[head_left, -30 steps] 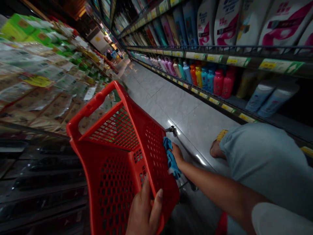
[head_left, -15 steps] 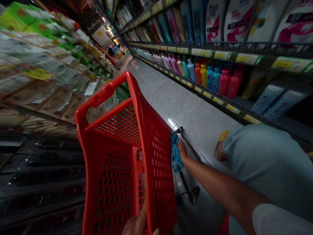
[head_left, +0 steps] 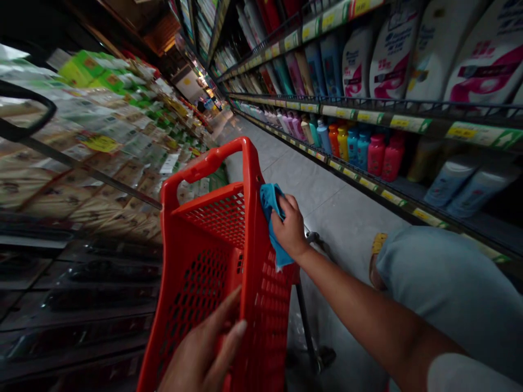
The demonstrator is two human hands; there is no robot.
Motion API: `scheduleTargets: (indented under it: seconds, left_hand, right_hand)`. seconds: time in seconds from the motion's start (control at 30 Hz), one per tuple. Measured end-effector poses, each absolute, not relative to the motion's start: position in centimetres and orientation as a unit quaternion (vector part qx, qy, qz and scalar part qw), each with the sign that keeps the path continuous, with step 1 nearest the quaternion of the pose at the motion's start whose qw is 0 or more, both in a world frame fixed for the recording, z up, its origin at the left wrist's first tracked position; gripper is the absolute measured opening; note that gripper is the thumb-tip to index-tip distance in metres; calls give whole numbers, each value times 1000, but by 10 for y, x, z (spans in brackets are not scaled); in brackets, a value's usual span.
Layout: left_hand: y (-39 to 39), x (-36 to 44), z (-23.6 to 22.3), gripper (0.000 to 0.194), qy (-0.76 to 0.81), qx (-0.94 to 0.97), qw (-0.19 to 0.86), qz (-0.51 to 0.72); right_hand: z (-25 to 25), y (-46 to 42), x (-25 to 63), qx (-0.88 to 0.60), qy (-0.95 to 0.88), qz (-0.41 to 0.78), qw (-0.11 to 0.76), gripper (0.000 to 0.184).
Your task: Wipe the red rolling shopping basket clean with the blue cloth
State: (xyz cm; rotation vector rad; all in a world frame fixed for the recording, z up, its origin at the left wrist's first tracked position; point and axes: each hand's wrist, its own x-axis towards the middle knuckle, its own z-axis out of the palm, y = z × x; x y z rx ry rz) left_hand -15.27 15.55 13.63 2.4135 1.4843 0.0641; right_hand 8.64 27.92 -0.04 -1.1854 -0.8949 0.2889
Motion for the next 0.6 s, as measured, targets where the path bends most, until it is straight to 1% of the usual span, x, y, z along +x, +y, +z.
scheduleTargets:
  seconds: [0.07, 0.13, 0.17, 0.23, 0.27, 0.33, 0.4, 0.53, 0.6]
  left_hand:
    - [189, -101, 143, 55, 531, 831, 129, 100]
    - [215, -57, 137, 57, 549, 827, 32, 120]
    - [223, -39, 130, 55, 556, 822, 9, 124]
    - [232, -17, 114, 56, 583, 800, -50, 134]
    - [233, -11, 106, 57, 595, 788, -76, 139]
    - [233, -7, 95, 57, 609, 768, -129, 149]
    - [231, -11, 90, 54, 603, 764, -167, 156]
    - [231, -22, 89, 50, 570, 776, -207, 174]
    - [233, -27, 87, 49, 557, 779, -218, 188]
  right_hand:
    - [-30, 263, 77, -607, -369, 179, 680, 34]
    - [-69, 249, 69, -679, -318, 236, 618, 23]
    - [-87, 243, 66, -702, -299, 258, 593, 18]
    - [-110, 239, 62, -717, -281, 279, 573, 14]
    - [-112, 240, 61, -717, -278, 281, 574, 13]
    - [-99, 251, 62, -709, -281, 280, 583, 12]
    - [-64, 268, 68, -680, -314, 254, 612, 11]
    - [18, 296, 87, -580, -415, 145, 686, 21]
    - [33, 299, 91, -559, -435, 116, 696, 27]
